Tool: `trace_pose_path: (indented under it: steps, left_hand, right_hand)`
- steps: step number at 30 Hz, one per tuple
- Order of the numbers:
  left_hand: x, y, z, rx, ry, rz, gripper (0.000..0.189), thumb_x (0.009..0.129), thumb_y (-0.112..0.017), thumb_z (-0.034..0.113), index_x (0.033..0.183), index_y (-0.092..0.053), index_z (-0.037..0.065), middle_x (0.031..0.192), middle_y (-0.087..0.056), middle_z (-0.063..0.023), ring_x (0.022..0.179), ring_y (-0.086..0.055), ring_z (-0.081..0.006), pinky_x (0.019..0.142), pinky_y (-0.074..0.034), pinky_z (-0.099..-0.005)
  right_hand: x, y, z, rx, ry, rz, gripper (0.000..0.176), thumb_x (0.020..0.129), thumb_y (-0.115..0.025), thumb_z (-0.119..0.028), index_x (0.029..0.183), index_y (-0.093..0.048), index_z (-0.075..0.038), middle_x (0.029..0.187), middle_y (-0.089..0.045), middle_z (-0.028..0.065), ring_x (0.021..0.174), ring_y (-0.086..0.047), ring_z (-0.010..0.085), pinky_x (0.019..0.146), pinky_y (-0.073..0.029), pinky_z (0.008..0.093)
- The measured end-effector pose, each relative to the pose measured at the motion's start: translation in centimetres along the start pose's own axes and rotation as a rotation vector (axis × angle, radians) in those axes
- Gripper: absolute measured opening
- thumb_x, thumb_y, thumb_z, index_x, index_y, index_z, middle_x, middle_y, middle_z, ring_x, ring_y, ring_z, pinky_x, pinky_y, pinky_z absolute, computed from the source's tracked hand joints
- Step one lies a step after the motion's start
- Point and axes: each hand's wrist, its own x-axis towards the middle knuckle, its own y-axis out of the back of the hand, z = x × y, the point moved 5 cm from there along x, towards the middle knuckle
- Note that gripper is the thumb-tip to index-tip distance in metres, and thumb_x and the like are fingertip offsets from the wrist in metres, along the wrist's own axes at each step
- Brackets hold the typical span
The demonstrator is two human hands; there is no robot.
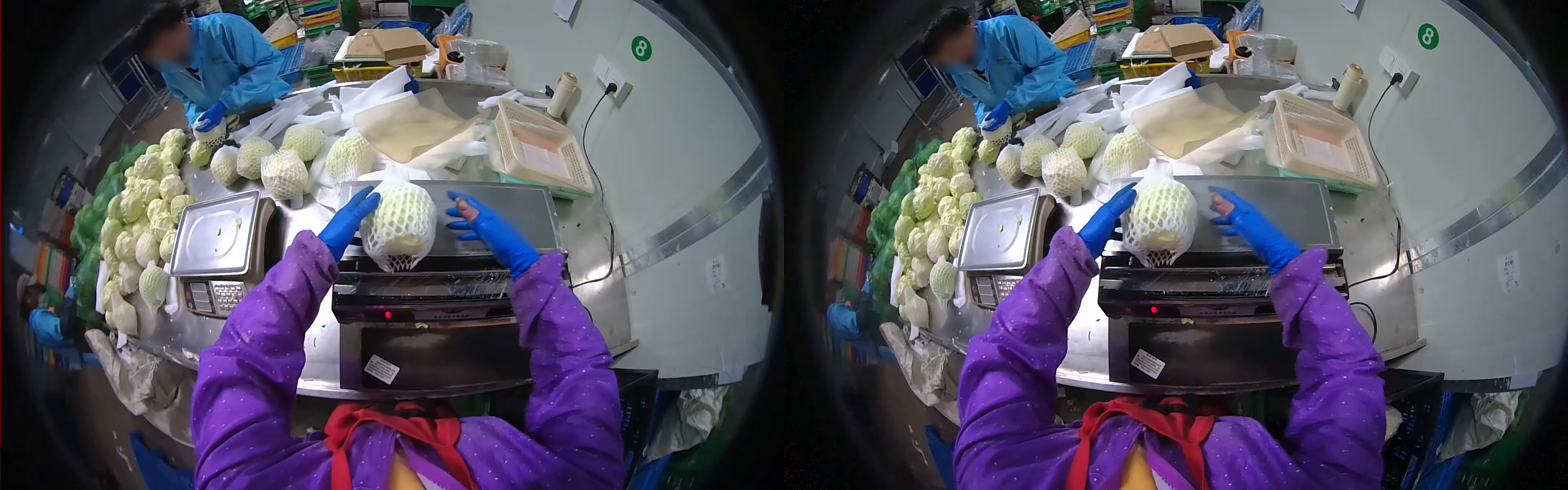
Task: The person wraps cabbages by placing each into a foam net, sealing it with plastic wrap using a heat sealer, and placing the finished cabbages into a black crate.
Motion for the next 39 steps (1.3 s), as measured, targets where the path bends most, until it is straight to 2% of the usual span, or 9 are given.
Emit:
trace_pose_path:
  steps: [5,12,15,18,21,28,31,33,39]
  left_hand:
    - [1.8,-2.2,-0.2,-0.101,0.083,0.023,0.067,0.087,-0.049,0.055,0.137,-0.039,0.011,0.132,-0.048,-0.0104,0.116,-0.049,-0.0246,0.095,-0.039,-0.0399]
    - [2.3,-4.5,0.4,-0.062,0.048,-0.058,0.067,0.090,-0.040,0.058,0.140,-0.033,0.014,0.136,-0.044,-0.0111,0.119,-0.047,-0.0287,0.093,-0.041,-0.0448]
    - [1.9,0.3,-1.5,0.067,0.032,0.093,0.069,0.089,-0.045,0.056,0.143,-0.028,0.018,0.137,-0.042,-0.0110,0.120,-0.045,-0.0315,0.093,-0.039,-0.0457]
    - [-0.6,2.7,-0.3,0.237,-0.084,-0.056,0.069,0.089,-0.048,0.052,0.145,-0.024,0.020,0.138,-0.040,-0.0141,0.120,-0.045,-0.0293,0.093,-0.040,-0.0447]
    - [-1.8,1.4,1.0,0.239,-0.099,-0.133,0.066,0.091,-0.045,0.052,0.144,-0.026,0.019,0.139,-0.040,-0.0103,0.117,-0.049,-0.0236,0.092,-0.042,-0.0383]
    - [-2.1,2.7,-0.8,0.303,-0.275,-0.037,0.050,0.094,-0.051,0.032,0.139,-0.039,0.014,0.132,-0.048,-0.0081,0.109,-0.054,-0.0198,0.088,-0.045,-0.0345]
    - [-6.2,4.0,0.2,1.232,-0.720,0.030,0.040,0.083,-0.060,0.017,0.124,-0.056,0.018,0.101,-0.063,-0.0097,0.089,-0.060,-0.0274,0.079,-0.048,-0.0371]
    - [-6.8,3.2,-1.2,1.572,-0.593,-0.226,0.042,0.078,-0.060,0.014,0.120,-0.058,0.021,0.096,-0.062,-0.0093,0.086,-0.060,-0.0296,0.077,-0.047,-0.0405]
    - [-5.5,1.7,-4.3,1.848,-0.700,-0.548,0.041,0.079,-0.054,0.013,0.114,-0.058,0.033,0.101,-0.056,-0.0035,0.090,-0.057,-0.0224,0.070,-0.044,-0.0381]
  right_hand:
    - [0.8,-1.9,0.9,0.053,0.172,-0.060,0.059,0.097,-0.043,-0.040,0.139,-0.034,0.000,0.136,-0.044,0.0091,0.127,-0.037,0.0186,0.108,-0.025,0.0297]
    - [-0.7,1.0,0.7,0.049,0.168,0.053,0.053,0.096,-0.046,-0.036,0.136,-0.040,-0.002,0.130,-0.050,0.0092,0.122,-0.041,0.0160,0.105,-0.030,0.0310]
    - [-3.7,3.4,1.5,-0.208,0.008,0.223,0.048,0.092,-0.055,-0.030,0.132,-0.046,-0.005,0.120,-0.057,0.0103,0.114,-0.050,0.0202,0.099,-0.037,0.0346]
    - [-7.8,4.0,-1.2,-0.840,0.395,0.118,0.043,0.086,-0.062,-0.022,0.126,-0.053,-0.008,0.112,-0.060,0.0128,0.106,-0.055,0.0276,0.093,-0.041,0.0384]
    - [-8.2,5.3,-0.7,-1.033,0.432,-0.025,0.042,0.079,-0.066,-0.010,0.119,-0.058,-0.009,0.113,-0.058,0.0149,0.102,-0.055,0.0320,0.089,-0.043,0.0384]
    - [-8.3,6.7,0.1,-1.273,0.347,-0.181,0.047,0.076,-0.064,-0.014,0.122,-0.056,-0.015,0.120,-0.056,0.0111,0.110,-0.052,0.0301,0.093,-0.039,0.0392]
    - [-10.1,6.7,0.4,-1.652,0.598,-0.304,0.050,0.074,-0.062,-0.013,0.123,-0.056,-0.021,0.125,-0.052,0.0085,0.106,-0.053,0.0291,0.092,-0.039,0.0409]
    - [-10.1,6.1,0.9,-1.656,0.613,-0.360,0.048,0.074,-0.061,-0.013,0.120,-0.057,-0.023,0.127,-0.050,0.0079,0.106,-0.053,0.0290,0.092,-0.038,0.0415]
    - [-7.8,3.4,2.6,-1.244,0.567,-0.329,0.022,0.079,-0.058,-0.007,0.099,-0.063,-0.013,0.111,-0.058,0.0101,0.099,-0.057,0.0296,0.086,-0.043,0.0412]
